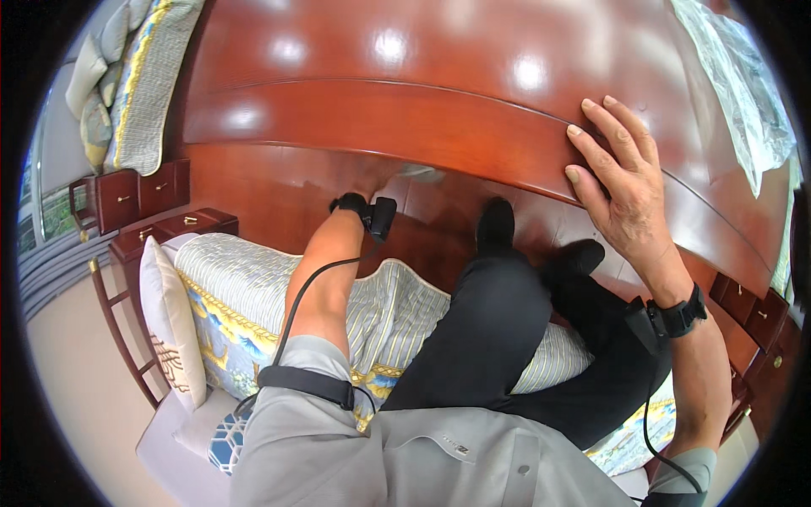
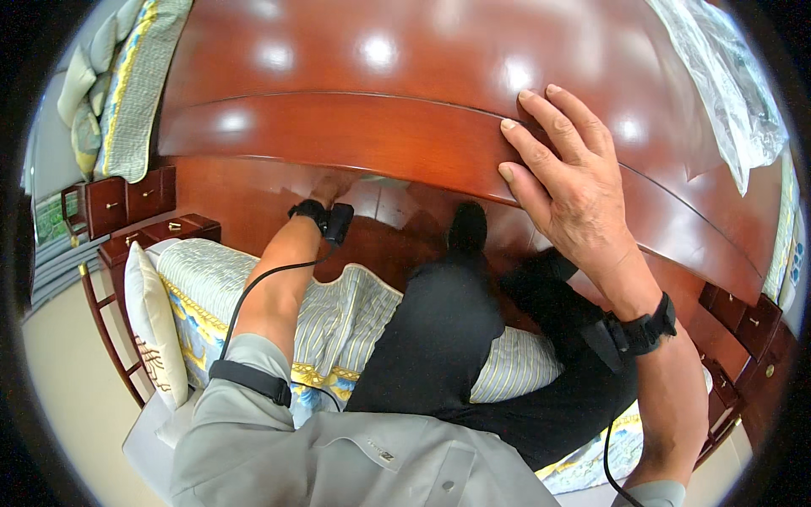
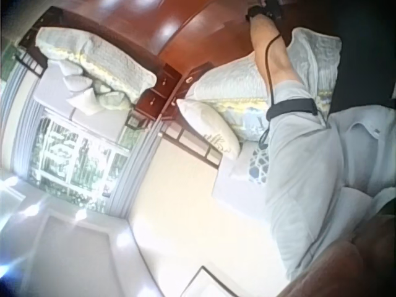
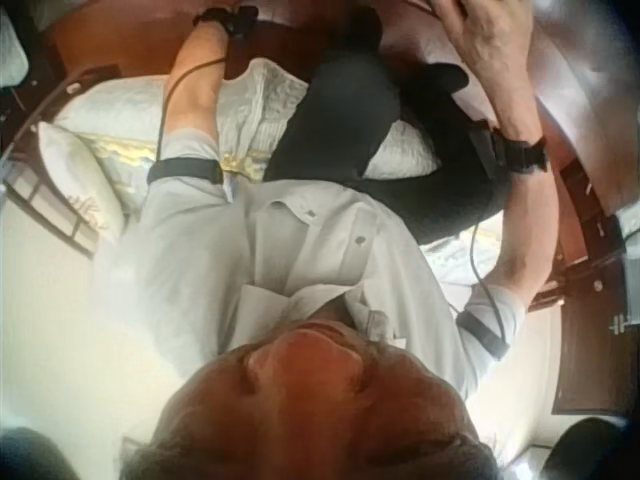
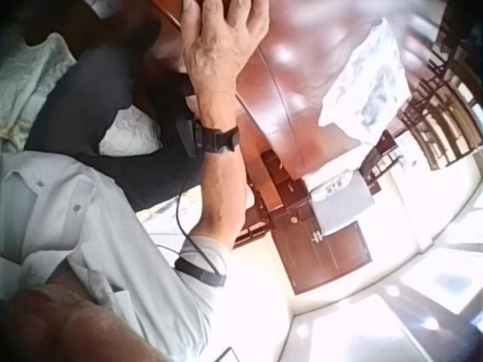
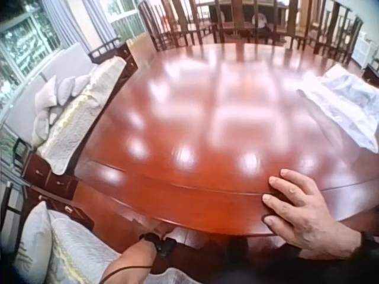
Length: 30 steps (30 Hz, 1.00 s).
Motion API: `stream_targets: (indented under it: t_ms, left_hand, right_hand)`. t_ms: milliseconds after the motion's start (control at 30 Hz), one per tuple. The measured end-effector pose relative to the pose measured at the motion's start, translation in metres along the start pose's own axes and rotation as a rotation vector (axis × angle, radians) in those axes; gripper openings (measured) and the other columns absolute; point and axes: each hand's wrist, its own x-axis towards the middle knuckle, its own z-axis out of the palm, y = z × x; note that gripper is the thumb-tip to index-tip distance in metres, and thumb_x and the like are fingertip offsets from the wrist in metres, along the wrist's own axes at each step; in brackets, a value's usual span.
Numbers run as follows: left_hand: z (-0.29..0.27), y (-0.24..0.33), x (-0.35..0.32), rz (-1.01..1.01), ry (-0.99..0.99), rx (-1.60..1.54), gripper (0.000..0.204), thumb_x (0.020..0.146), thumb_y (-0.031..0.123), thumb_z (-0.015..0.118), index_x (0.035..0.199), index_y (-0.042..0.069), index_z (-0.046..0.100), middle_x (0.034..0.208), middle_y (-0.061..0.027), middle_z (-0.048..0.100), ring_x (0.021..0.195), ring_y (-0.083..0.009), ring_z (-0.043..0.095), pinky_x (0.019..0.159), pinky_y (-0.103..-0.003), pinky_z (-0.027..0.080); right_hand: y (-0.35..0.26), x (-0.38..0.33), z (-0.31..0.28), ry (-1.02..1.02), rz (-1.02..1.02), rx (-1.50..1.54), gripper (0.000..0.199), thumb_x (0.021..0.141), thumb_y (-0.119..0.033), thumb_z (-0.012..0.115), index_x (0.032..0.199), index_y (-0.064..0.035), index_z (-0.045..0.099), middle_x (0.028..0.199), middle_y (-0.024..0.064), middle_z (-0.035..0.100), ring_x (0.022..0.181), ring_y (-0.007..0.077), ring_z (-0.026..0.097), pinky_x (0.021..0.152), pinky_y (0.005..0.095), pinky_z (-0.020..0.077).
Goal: Wiping down the wall, furniture frames, and a large wooden table with a cloth.
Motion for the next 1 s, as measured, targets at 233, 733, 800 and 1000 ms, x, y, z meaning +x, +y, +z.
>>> stream_targets:
  t_ms: [233,733,800,1000]
  left_hand:
    - [-0.082,0.027,-0.041,-0.213,0.366,-1.394,0.036,0.101,0.036,0.052,0.127,0.013,0.064,0.131,-0.0076,0.066,0.124,-0.0271,0.060,0.105,-0.053,0.044]
    - [-0.160,0.069,-0.065,-0.152,0.549,-1.237,0.042,0.107,0.029,0.032,0.132,0.006,0.058,0.136,-0.0157,0.062,0.124,-0.0377,0.060,0.109,-0.058,0.045]
    - [-0.179,0.077,-0.065,-0.164,0.599,-1.270,0.043,0.108,0.029,0.030,0.132,0.007,0.057,0.135,-0.0159,0.062,0.124,-0.0377,0.060,0.108,-0.058,0.046]
    - [-0.159,0.098,-0.063,-0.145,0.589,-1.206,0.054,0.101,0.059,0.051,0.133,0.017,0.059,0.137,-0.0074,0.062,0.129,-0.0322,0.054,0.113,-0.056,0.039]
  right_hand:
    - [-0.009,0.003,0.004,0.040,-0.002,-0.019,0.034,0.087,-0.018,0.074,0.119,-0.0069,0.072,0.138,0.0117,0.061,0.134,0.0338,0.050,0.112,0.0460,0.0412]
    - [0.000,-0.003,0.008,0.113,-0.014,0.001,0.033,0.092,-0.025,0.069,0.119,-0.0064,0.073,0.137,0.0110,0.061,0.134,0.0316,0.050,0.112,0.0455,0.0424]
    - [0.003,-0.007,0.007,0.108,-0.007,-0.011,0.034,0.092,-0.025,0.069,0.119,-0.0062,0.073,0.137,0.0112,0.061,0.134,0.0317,0.050,0.112,0.0455,0.0423]
    - [0.004,-0.012,0.010,0.116,0.003,-0.010,0.034,0.093,-0.026,0.068,0.120,-0.0056,0.072,0.138,0.0120,0.061,0.134,0.0322,0.050,0.113,0.0455,0.0419]
